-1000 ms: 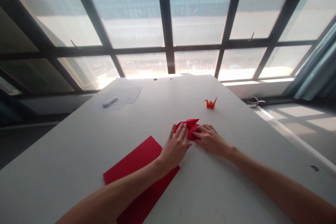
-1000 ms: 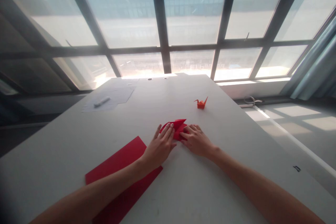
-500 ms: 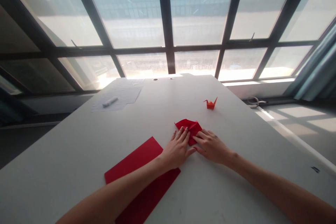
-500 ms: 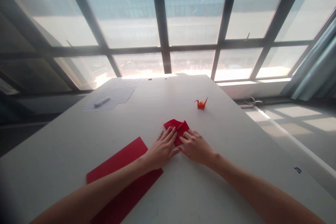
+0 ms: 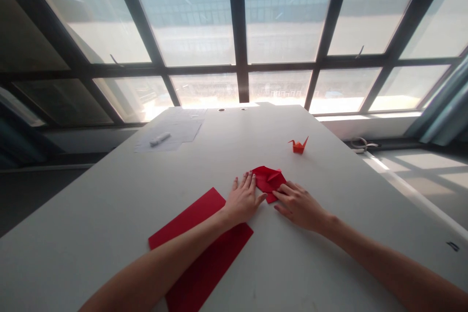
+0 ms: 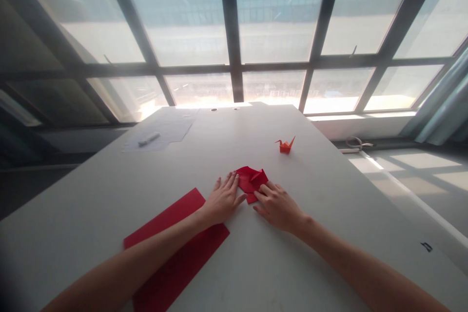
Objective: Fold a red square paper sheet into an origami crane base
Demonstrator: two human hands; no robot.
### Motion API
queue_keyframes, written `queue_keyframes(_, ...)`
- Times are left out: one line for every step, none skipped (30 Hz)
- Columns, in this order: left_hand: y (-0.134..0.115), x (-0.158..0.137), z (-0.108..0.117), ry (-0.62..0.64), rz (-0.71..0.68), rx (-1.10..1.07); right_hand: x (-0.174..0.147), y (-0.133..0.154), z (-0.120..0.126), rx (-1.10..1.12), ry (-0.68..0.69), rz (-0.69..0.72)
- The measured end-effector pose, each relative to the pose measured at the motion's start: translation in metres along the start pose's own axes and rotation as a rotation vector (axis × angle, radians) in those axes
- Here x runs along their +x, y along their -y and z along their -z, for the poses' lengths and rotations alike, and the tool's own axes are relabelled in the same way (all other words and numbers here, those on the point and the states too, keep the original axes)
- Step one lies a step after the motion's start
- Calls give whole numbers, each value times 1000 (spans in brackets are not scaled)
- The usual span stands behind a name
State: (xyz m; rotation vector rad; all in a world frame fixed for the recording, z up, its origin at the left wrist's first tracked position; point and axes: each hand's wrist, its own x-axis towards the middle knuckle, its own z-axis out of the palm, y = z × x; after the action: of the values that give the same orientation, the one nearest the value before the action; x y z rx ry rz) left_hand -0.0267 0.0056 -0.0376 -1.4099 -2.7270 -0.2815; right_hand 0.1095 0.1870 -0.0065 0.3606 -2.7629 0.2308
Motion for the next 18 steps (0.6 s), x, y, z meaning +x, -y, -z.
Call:
queue_keyframes(0, 0, 0, 3, 21, 5, 0, 0, 0, 0, 6, -3)
queue_keyframes(0, 1, 0, 3, 43, 10, 0, 0, 0, -1, 12, -4)
queue_keyframes(0, 2, 0, 0, 61, 16, -1, 0, 0, -3, 17, -4)
queue_keyframes(0, 3, 0, -10, 73, 22, -1, 0, 0, -5, 19, -4)
queue_keyframes(0, 3, 1, -27, 83, 32, -1, 0, 0, -7, 18, -2)
queue_keyframes(-1, 4, 2, -51, 92, 45, -1, 0, 0, -7, 15, -1)
queue_keyframes(-2, 3, 3, -81, 93, 60, -1, 0, 0, -5, 11, -2)
queue_keyframes(-4, 3, 5, -113, 80, 75, 0, -1, -1, -3, 8, -2)
queue_keyframes(-7, 1, 7, -143, 50, 85, 0, -1, -2, 1, 6, -2)
queue_keyframes(-11, -1, 9, -168, 2, 90, 1, -1, -2, 4, 4, -1)
queue_keyframes(-15, -4, 11, -183, -60, 88, 1, -1, -3, 6, 1, 0)
queue_keyframes(-18, -6, 12, -186, -122, 78, 2, 0, -4, 6, -3, 1)
queue_keyframes(-22, -9, 12, -176, -171, 68, 2, 0, -4, 4, -8, 0)
queue_keyframes(-24, -11, 11, -155, -202, 55, 2, 2, -4, 3, -12, -2)
queue_keyframes(-25, -12, 10, -126, -207, 39, 2, 4, -3, 5, -16, -5)
queue_keyframes(-25, -13, 9, -96, -198, 20, 2, 6, -2, 13, -19, -8)
queue_keyframes(-24, -12, 7, -69, -183, -2, 1, 9, -1, 32, -19, -10)
queue_keyframes(-23, -12, 6, -48, -169, -25, 0, 12, 0, 64, -19, -6)
